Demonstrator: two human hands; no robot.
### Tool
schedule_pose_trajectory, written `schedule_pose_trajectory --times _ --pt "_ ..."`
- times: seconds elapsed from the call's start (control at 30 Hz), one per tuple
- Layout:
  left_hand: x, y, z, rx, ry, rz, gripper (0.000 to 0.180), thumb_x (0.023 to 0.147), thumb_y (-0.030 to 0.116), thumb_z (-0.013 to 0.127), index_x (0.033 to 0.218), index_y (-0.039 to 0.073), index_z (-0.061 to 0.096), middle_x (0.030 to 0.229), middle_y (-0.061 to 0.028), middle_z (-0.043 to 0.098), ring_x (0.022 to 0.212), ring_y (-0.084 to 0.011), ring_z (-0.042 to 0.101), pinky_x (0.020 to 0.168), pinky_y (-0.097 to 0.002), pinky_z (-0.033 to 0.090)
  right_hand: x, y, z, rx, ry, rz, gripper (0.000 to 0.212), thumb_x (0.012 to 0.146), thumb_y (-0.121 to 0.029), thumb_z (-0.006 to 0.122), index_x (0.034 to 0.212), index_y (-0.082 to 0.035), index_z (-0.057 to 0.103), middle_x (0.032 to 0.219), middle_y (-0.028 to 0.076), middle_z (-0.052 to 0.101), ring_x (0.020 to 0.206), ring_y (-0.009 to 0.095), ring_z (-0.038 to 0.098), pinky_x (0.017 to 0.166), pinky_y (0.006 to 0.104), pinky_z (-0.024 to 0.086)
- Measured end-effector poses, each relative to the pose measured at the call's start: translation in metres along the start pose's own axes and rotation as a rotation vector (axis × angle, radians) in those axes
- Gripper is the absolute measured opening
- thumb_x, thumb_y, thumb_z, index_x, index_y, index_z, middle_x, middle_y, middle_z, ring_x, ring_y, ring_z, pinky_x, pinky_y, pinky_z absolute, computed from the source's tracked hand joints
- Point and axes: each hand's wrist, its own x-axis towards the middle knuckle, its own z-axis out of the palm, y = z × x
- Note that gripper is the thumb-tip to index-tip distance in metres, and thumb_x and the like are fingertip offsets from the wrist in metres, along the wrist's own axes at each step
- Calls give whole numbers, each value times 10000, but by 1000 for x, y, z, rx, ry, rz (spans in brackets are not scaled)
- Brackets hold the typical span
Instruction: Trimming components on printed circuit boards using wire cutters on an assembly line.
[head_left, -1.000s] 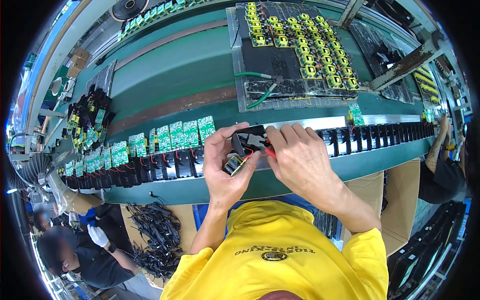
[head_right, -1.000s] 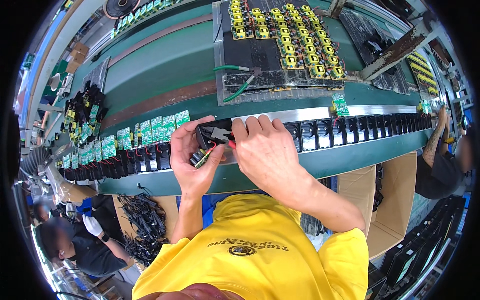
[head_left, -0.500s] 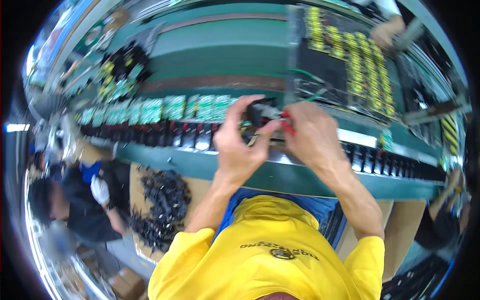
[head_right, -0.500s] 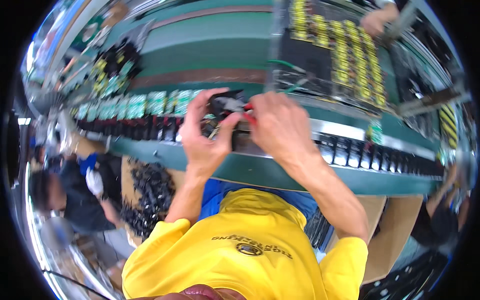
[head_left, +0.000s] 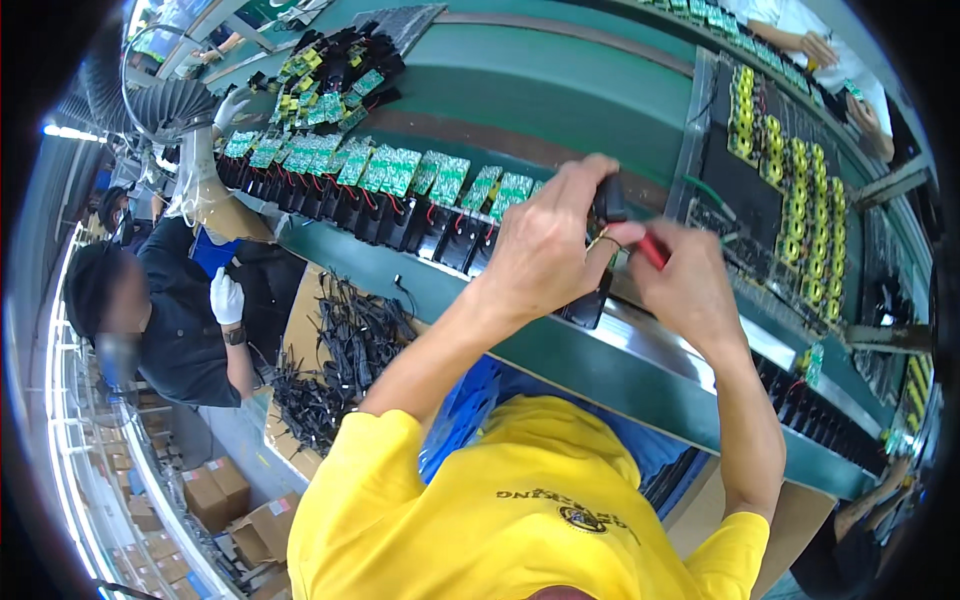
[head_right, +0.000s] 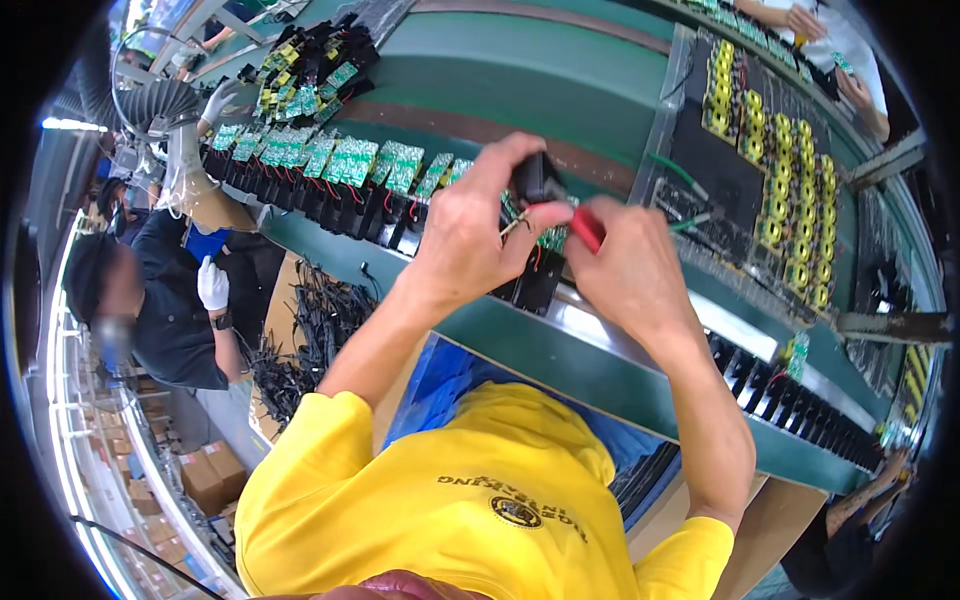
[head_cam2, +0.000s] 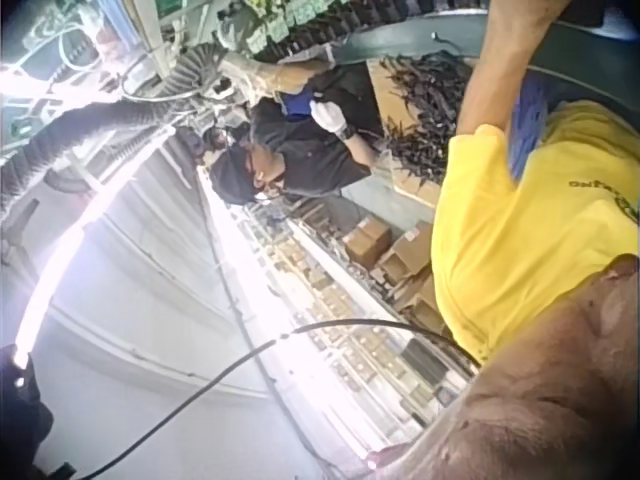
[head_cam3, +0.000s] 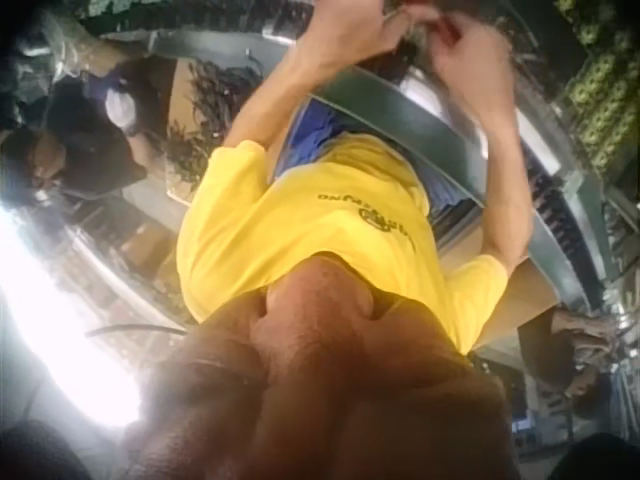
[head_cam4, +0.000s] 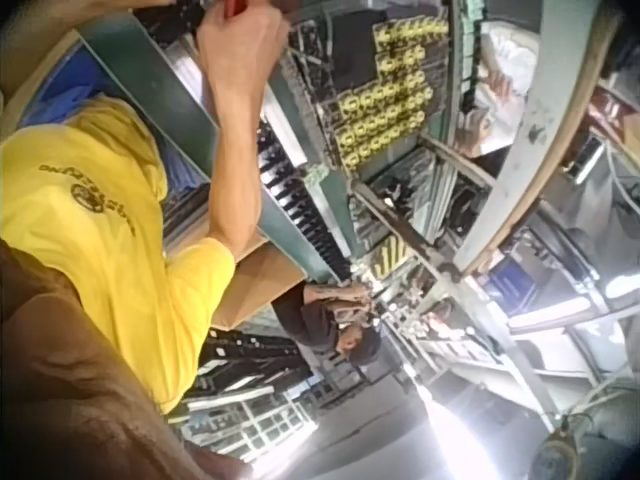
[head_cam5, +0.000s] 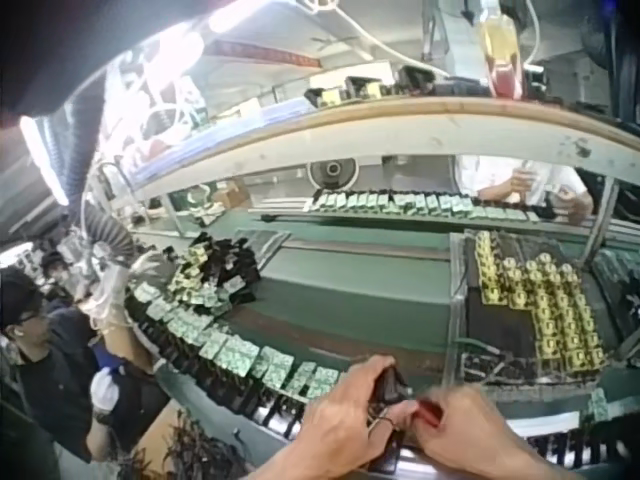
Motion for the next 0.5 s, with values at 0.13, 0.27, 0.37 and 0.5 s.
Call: schedule_pose_trajectory --times 0.13,0.27,0.37,0.5 --pt "12 -17 -6 43 -196 -15 603 881 61 923 1411 -29 651 1274 -152 755 895 -253 735 785 -356 608 15 4 -5 -18 -356 126 174 869 -60 786 1023 15 752 948 175 775 798 406 722 722 479 582" --pt "23 -3 14 -189 50 5 589 885 71 918 1402 -25 653 1255 -148 759 877 -254 733 783 -354 605 20 13 11 -186 234 -147 135 900 -71 760 1002 14 732 908 204 761 766 437 710 703 508 578" --pt "29 -15 -3 -41 -77 110 586 879 50 912 1402 -16 655 1250 -142 761 864 -248 722 776 -349 601 14 -2 1 -49 -54 39 157 899 -64 766 1037 -1 725 914 197 754 759 436 708 693 517 574" --pt "35 -22 -6 51 -207 173 585 872 23 904 1402 -7 657 1241 -133 764 847 -241 708 763 -344 594 11 0 3 19 -214 170 192 901 -62 770 1079 -15 713 924 192 748 750 439 706 679 529 569"
